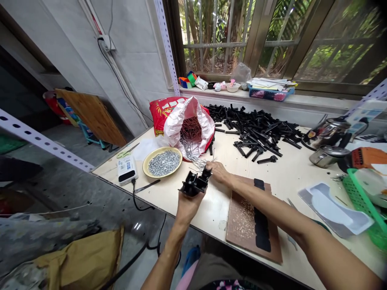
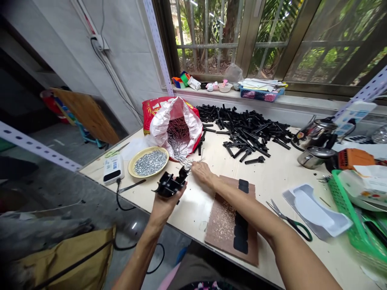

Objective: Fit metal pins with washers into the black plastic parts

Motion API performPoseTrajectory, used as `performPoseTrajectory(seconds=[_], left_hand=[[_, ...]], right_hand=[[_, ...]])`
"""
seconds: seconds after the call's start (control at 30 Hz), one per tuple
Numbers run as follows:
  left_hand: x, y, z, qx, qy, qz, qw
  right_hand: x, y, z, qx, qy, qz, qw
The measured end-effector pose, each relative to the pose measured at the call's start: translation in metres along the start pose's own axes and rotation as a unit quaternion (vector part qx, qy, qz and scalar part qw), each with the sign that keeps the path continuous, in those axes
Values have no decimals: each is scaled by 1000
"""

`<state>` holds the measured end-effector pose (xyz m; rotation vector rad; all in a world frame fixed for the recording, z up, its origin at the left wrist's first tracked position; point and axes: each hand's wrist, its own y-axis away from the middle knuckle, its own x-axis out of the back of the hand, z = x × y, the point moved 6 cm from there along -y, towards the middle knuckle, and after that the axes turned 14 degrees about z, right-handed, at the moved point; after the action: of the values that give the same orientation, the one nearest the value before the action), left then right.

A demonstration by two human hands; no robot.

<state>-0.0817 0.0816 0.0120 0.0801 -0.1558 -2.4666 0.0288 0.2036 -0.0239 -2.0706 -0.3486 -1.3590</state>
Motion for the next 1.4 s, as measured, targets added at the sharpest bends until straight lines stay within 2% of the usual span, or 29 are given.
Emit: performPoseTrajectory(seconds=[0.1, 0.17, 0.2, 0.27, 0.37, 0.5, 0.57, 0.63, 0.7, 0.77, 0.87, 0.97, 1.07, 1.27, 1.33, 1.4], left_hand=[[-7, -7, -10, 103, 64, -57, 991], [-7, -10, -19, 173, 90, -75, 978], [-6, -12, -22, 187, 90, -73, 976], [-7, -11, -26, 186, 71, -73, 977], [-17, -3, -30, 194, 34, -107, 974], [-33, 6, -34, 201, 19, -155, 967], [-36, 7, -36, 192, 16, -159, 968], [-37, 7, -40, 185, -1, -160, 970], [-38, 8, -42, 174, -27, -163, 971], [-40, 9, -43, 148, -56, -167, 973], [-42, 6, -39, 86, -115, -156, 977], [-41, 0, -33, 11, -197, -124, 972], [-39, -6, -26, -44, -252, -94, 962], [-45, -8, -17, -79, -268, -76, 957], [-47, -7, -16, -76, -256, -82, 960], [-48, -8, -15, -47, -215, -99, 970]], right_hand=[[8, 0, 6, -9, 1, 19, 1000], [25, 3, 15, -25, 3, 40, 999], [36, 5, 19, -32, -8, 54, 998], [63, 8, 22, -39, -68, 89, 993], [96, 10, 13, -46, -211, 113, 970], [112, 9, -5, -68, -330, 87, 938], [119, 9, -9, -99, -390, 127, 906], [128, 10, -11, -124, -452, 199, 861], [136, 13, -19, -114, -485, 240, 833], [139, 15, -31, -81, -481, 236, 841], [138, 18, -46, -33, -435, 216, 873], [131, 19, -51, -12, -402, 203, 893], [124, 18, -48, -11, -405, 194, 893], [119, 16, -41, -32, -452, 140, 880], [124, 18, -37, -35, -431, 152, 889], [131, 22, -25, -62, -415, 198, 886]])
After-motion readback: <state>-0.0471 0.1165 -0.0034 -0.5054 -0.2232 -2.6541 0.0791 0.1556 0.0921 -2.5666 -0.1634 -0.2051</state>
